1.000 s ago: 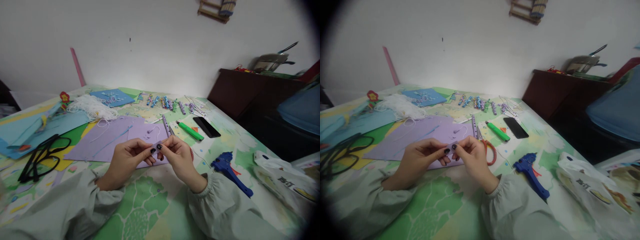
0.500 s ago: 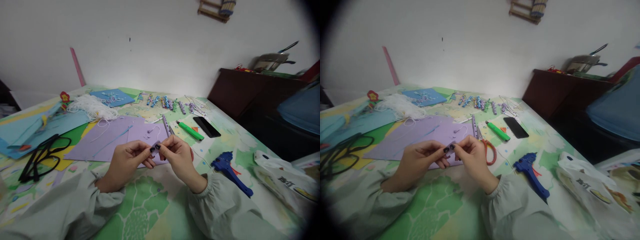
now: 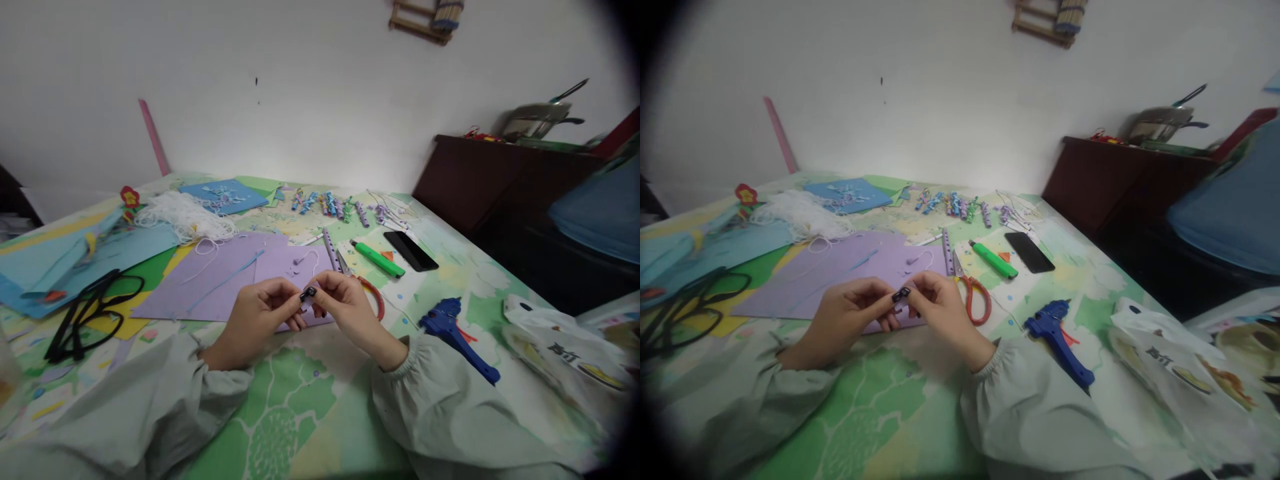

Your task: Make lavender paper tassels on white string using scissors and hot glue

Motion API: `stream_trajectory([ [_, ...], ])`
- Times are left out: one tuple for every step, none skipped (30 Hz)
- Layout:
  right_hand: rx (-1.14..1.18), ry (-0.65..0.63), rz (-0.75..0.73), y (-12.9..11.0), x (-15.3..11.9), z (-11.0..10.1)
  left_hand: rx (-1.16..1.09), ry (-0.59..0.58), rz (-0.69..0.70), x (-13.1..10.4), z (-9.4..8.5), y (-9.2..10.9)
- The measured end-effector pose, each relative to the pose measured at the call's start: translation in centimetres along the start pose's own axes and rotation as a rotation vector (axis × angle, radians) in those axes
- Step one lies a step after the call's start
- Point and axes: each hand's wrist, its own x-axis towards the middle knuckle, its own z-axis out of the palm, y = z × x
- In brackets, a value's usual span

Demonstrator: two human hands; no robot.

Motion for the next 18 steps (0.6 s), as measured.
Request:
stream_trajectory([
  [-0.005,-0.003,0.0,0.0,0.0,0.0,0.006,0.002,0.003,0.0,0.0,-0.1],
  [-0.013,-0.005,-0.001,0.0,0.0,0.0,0.012,0.001,0.007,0.0,0.0,-0.1],
  [-0.023,-0.005,-0.003,-0.1,0.0,0.0,0.019,-0.001,0.013,0.0,0.0,-0.1],
  [-0.033,-0.004,-0.003,-0.1,0.0,0.0,0.027,-0.008,0.019,0.0,-0.1,-0.1],
  [-0.042,-0.004,-0.003,-0.1,0.0,0.1,0.041,-0.016,0.022,-0.1,-0.1,-0.1],
  [-0.053,-0.003,-0.002,-0.2,0.0,0.1,0.059,-0.027,0.024,-0.1,-0.1,-0.1],
  [-0.064,0.0,0.0,-0.2,-0.1,0.1,0.082,-0.04,0.026,-0.2,-0.1,0.0],
  [-0.078,0.004,0.001,-0.1,-0.1,0.1,0.113,-0.054,0.029,-0.1,0.0,0.0],
  [-0.093,0.011,0.0,-0.1,-0.1,0.1,0.15,-0.068,0.034,-0.1,0.0,0.1],
  [-0.111,0.022,-0.003,0.0,-0.1,0.1,0.196,-0.078,0.044,0.0,0.0,0.2],
  [-0.128,0.037,-0.008,0.1,-0.1,0.0,0.256,-0.085,0.059,0.0,0.1,0.2],
  [-0.145,0.055,-0.013,0.3,-0.1,-0.1,0.336,-0.081,0.083,0.0,0.2,0.3],
  [-0.16,0.074,-0.017,0.4,0.0,-0.2,0.434,-0.06,0.113,-0.2,0.4,0.4],
  [-0.172,0.094,-0.021,0.6,0.1,-0.3,0.538,-0.032,0.14,-0.6,0.7,0.5],
  [-0.182,0.115,-0.023,0.7,0.1,-0.5,0.638,-0.011,0.166,-1.3,1.0,0.5],
  [-0.188,0.133,-0.023,0.9,0.2,-0.7,0.716,-0.008,0.193,-2.4,1.4,0.4],
  [-0.192,0.147,-0.023,1.0,0.3,-0.9,0.747,-0.08,0.19,-3.8,2.0,0.3],
  [-0.195,0.159,-0.022,1.1,0.3,-1.1,0.739,-0.241,0.198,-5.4,2.6,0.1],
])
